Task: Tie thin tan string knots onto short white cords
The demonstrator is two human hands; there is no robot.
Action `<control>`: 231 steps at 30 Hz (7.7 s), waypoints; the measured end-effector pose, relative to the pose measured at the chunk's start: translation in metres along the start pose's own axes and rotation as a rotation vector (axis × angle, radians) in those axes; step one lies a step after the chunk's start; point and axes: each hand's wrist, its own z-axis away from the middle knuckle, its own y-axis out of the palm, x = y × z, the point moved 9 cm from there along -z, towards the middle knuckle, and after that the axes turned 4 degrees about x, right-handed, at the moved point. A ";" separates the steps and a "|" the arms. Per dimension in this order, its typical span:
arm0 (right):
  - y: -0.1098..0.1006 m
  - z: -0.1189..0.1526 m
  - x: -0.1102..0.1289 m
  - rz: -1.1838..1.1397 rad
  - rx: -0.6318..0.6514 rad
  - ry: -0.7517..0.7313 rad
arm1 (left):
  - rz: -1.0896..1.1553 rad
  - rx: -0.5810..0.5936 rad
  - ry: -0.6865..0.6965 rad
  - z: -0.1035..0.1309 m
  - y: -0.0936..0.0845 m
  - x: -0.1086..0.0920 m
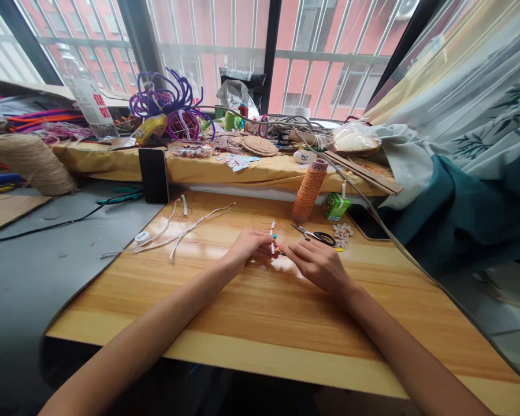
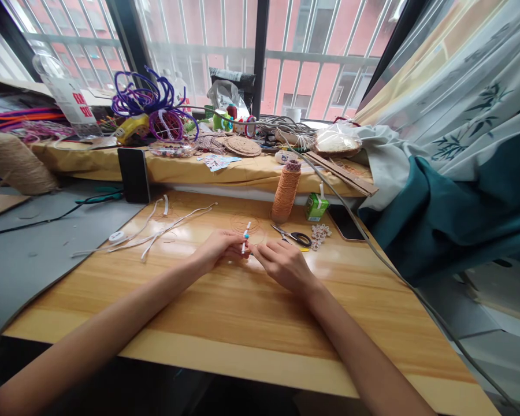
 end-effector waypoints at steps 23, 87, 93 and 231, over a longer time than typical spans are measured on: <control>0.001 0.000 -0.001 0.037 0.022 0.057 | -0.006 0.109 0.046 0.002 0.008 -0.006; 0.016 0.003 -0.026 -0.131 0.111 0.386 | -0.126 0.106 0.401 0.009 0.014 -0.031; 0.017 0.004 -0.026 -0.108 0.145 0.404 | -0.116 0.096 0.398 0.004 0.012 -0.026; 0.044 -0.004 -0.013 -0.217 0.257 0.431 | -0.360 -0.107 0.447 -0.009 -0.020 -0.032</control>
